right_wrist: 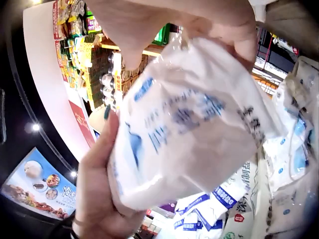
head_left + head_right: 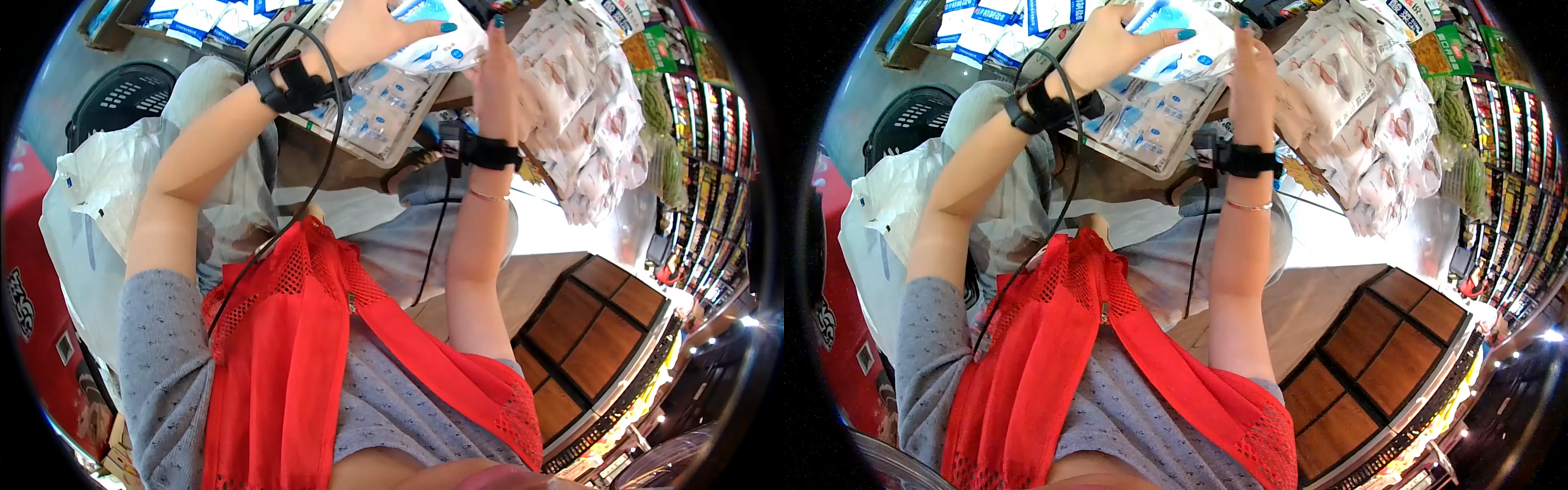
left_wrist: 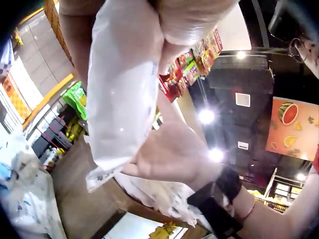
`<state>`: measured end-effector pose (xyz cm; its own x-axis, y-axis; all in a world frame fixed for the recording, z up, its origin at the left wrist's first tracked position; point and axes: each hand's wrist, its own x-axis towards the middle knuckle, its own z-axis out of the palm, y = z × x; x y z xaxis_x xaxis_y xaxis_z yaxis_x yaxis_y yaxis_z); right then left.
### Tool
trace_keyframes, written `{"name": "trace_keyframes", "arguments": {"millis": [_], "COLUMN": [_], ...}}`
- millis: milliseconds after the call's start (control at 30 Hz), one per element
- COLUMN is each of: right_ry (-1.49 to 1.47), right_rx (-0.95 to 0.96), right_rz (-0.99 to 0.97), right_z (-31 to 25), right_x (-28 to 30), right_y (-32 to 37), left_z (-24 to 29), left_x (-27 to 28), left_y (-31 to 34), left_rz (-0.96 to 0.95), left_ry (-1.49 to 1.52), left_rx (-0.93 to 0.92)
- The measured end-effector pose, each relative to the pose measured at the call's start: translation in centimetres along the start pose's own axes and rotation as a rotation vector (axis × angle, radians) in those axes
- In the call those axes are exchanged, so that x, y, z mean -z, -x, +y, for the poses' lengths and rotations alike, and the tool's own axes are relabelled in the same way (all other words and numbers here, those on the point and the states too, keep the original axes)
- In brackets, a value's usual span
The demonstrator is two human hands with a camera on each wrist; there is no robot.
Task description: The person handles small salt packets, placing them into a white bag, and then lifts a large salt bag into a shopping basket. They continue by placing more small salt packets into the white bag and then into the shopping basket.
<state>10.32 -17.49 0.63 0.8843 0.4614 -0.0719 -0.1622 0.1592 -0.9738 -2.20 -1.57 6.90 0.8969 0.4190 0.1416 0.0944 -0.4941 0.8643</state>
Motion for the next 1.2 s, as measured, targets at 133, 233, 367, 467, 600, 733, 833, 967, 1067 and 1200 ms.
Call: {"name": "trace_keyframes", "arguments": {"millis": [133,233,367,467,600,733,833,967,1067,1200], "right_ry": [-0.026,-0.06,0.092,0.491,0.811,1.005,1.119,1.422,1.448,1.434], "right_rx": [0.043,0.039,-0.063,-0.198,-0.152,0.051,0.247,0.34,0.149,0.053], "right_rz": [0.134,0.197,0.332,0.278,0.426,0.249,0.107,-0.044,0.059,0.191], "right_z": [2.5,4.7,9.6,14.1,16.8,17.0,18.9,20.5,21.9,24.1], "right_x": [-1.5,-1.3,0.4,3.4,3.1,3.5,3.8,2.8,1.9,1.1], "right_y": [0.1,-0.9,-2.0,-2.3,-1.6,0.1,0.4,1.4,1.0,1.2], "left_z": [-2.3,-6.0,-11.0,-15.4,-20.3,-22.7,-24.4,-22.9,-23.4,-24.2], "left_x": [-1.8,-2.9,-6.2,-8.8,-13.1,-16.5,-18.5,-18.7,-19.0,-19.4], "left_y": [-0.4,-1.2,-2.1,-3.4,-2.6,-0.9,0.9,1.2,1.4,1.8], "left_rz": [0.101,-0.172,-0.231,-0.296,-0.317,-0.19,0.064,0.095,0.05,-0.074], "left_ry": [0.286,0.551,0.549,0.281,0.048,0.146,-0.128,-0.528,-0.635,-0.681], "left_rx": [-0.256,0.08,0.314,0.401,0.416,0.499,0.196,-0.129,-0.234,-0.123]}}
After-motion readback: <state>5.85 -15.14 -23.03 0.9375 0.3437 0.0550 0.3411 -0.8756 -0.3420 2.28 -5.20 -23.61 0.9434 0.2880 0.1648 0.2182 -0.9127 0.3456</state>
